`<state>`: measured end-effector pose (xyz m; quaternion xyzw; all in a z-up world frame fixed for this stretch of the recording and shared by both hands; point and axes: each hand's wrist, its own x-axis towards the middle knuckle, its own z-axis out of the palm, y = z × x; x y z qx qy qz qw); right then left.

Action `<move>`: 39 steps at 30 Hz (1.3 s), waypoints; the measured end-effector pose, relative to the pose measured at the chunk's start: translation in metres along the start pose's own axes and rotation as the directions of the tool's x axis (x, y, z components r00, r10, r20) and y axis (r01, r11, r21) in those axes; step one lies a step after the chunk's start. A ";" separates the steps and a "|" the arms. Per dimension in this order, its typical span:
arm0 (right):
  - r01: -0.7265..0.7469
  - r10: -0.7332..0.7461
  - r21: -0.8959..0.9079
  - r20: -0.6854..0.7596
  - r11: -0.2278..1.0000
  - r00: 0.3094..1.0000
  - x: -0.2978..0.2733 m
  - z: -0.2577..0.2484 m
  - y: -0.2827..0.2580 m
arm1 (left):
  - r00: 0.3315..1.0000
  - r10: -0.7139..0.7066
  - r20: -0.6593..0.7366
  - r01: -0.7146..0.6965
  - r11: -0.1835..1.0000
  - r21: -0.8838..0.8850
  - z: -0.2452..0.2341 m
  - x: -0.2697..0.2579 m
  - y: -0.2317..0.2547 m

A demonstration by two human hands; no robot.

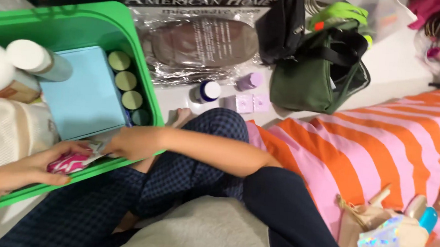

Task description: The person organizes various items in green and orange plastic bins, including bottles, a notebook, and small packages. They move items between bins and adjust their positions to fit neatly.

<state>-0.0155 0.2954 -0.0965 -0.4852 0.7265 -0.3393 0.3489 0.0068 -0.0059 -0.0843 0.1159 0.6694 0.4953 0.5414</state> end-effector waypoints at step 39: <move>-0.073 0.030 -0.160 -0.257 0.984 0.966 -0.040 -0.174 -0.060 | 0.853 0.249 -0.458 0.021 0.861 0.508 0.034 0.003 0.101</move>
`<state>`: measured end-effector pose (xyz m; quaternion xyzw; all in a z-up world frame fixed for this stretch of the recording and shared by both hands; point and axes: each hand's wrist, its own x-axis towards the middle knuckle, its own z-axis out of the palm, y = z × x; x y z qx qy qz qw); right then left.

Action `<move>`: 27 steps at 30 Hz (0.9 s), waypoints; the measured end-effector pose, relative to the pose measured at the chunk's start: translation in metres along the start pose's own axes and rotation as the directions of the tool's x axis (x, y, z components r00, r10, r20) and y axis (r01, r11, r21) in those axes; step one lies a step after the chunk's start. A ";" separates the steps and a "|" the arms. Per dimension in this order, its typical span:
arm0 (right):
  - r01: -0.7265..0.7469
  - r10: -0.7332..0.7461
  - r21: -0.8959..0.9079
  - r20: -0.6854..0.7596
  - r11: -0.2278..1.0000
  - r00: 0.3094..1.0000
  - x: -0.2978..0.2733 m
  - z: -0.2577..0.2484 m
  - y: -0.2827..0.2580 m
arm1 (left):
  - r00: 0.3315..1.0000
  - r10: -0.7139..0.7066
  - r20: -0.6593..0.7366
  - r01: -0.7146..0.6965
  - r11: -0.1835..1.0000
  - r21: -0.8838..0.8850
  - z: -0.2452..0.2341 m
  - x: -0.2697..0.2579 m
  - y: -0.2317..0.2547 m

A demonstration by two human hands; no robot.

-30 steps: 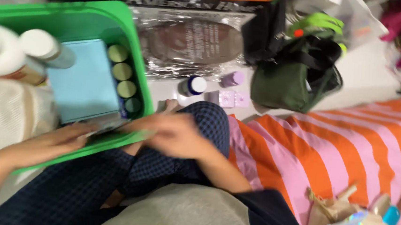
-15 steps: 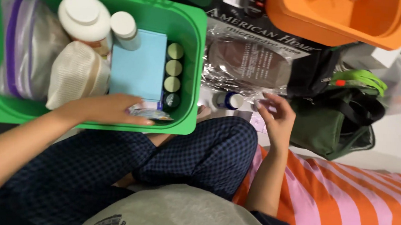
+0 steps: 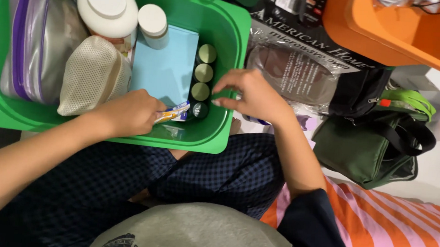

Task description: The person organizes various items in green and orange plastic bins, including bottles, a notebook, and small packages. They move items between bins and adjust their positions to fit neatly.

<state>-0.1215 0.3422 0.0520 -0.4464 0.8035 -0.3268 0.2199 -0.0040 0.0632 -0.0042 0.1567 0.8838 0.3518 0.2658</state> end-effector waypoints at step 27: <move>-0.090 0.321 -0.652 0.245 0.753 0.915 0.110 0.087 0.095 | 0.997 0.004 0.072 -0.026 0.953 0.302 0.023 0.006 0.001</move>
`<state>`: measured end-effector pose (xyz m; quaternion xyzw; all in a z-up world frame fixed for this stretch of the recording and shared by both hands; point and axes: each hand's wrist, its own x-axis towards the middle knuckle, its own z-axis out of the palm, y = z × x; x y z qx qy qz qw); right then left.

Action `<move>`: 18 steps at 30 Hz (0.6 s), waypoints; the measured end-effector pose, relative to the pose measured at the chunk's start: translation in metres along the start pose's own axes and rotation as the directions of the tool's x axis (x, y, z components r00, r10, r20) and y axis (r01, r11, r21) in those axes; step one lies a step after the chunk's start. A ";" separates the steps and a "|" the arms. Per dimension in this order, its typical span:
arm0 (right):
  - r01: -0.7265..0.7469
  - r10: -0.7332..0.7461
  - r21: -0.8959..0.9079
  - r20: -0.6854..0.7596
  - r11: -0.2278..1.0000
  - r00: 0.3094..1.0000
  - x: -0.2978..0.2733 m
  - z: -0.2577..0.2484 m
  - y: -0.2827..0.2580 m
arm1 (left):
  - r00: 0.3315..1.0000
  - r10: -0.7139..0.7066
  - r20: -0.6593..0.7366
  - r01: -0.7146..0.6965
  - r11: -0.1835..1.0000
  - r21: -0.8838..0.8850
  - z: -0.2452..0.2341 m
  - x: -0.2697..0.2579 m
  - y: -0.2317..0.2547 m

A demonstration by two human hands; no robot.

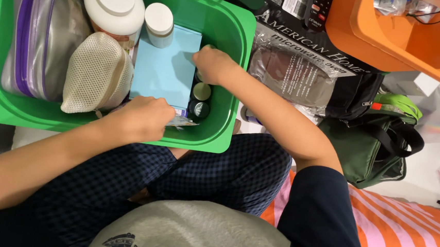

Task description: The person organizes various items in green and orange plastic bins, including bottles, a notebook, and small packages. They move items between bins and adjust their positions to fit neatly.

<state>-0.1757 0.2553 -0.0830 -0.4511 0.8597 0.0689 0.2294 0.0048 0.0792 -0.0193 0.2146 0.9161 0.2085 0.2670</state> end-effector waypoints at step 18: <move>0.330 -0.300 0.267 -0.147 0.906 0.943 -0.086 0.037 -0.080 | 1.000 0.008 0.018 -0.002 0.936 -0.351 -0.006 -0.074 -0.062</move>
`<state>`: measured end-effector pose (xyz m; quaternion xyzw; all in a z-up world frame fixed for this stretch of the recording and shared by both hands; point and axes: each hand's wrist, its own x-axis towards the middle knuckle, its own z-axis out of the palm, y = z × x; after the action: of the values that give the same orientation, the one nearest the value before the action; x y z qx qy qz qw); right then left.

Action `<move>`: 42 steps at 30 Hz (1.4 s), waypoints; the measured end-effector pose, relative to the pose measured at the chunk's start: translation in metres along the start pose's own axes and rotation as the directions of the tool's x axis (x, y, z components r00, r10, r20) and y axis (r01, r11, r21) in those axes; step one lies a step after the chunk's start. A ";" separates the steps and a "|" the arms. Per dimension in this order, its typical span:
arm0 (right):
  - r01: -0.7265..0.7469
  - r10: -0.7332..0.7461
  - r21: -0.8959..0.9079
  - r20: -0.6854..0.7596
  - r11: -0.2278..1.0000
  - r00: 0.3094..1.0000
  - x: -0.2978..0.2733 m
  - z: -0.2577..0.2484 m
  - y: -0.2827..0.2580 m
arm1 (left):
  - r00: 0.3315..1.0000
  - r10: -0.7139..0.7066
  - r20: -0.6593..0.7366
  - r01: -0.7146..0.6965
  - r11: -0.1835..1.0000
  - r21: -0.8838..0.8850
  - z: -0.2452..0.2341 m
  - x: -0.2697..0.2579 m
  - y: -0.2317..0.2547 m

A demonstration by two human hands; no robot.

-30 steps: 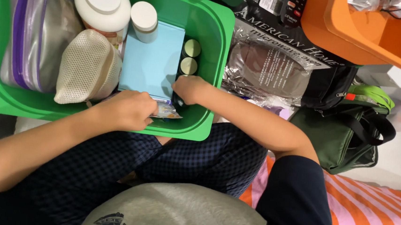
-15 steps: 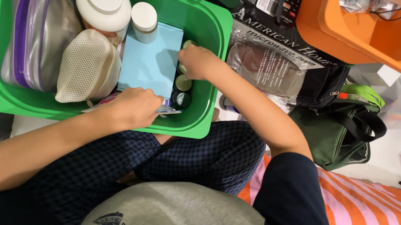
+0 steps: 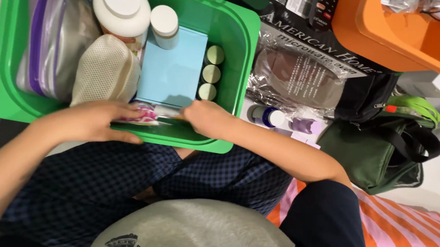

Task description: The person organizes various items in green and orange plastic bins, including bottles, a notebook, and small packages. They move items between bins and adjust their positions to fit neatly.

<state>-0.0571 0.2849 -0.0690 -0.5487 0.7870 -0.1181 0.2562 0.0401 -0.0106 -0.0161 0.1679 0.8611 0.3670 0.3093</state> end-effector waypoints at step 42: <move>-0.115 -0.082 -0.358 -0.491 0.927 0.867 0.113 -0.085 0.057 | 0.978 -0.179 0.103 0.152 0.962 0.225 -0.022 0.052 0.048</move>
<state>-0.1784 0.1937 -0.0555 -0.5313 0.8387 -0.1003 -0.0641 -0.0105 0.0369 0.0093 0.1500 0.8863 0.2331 0.3710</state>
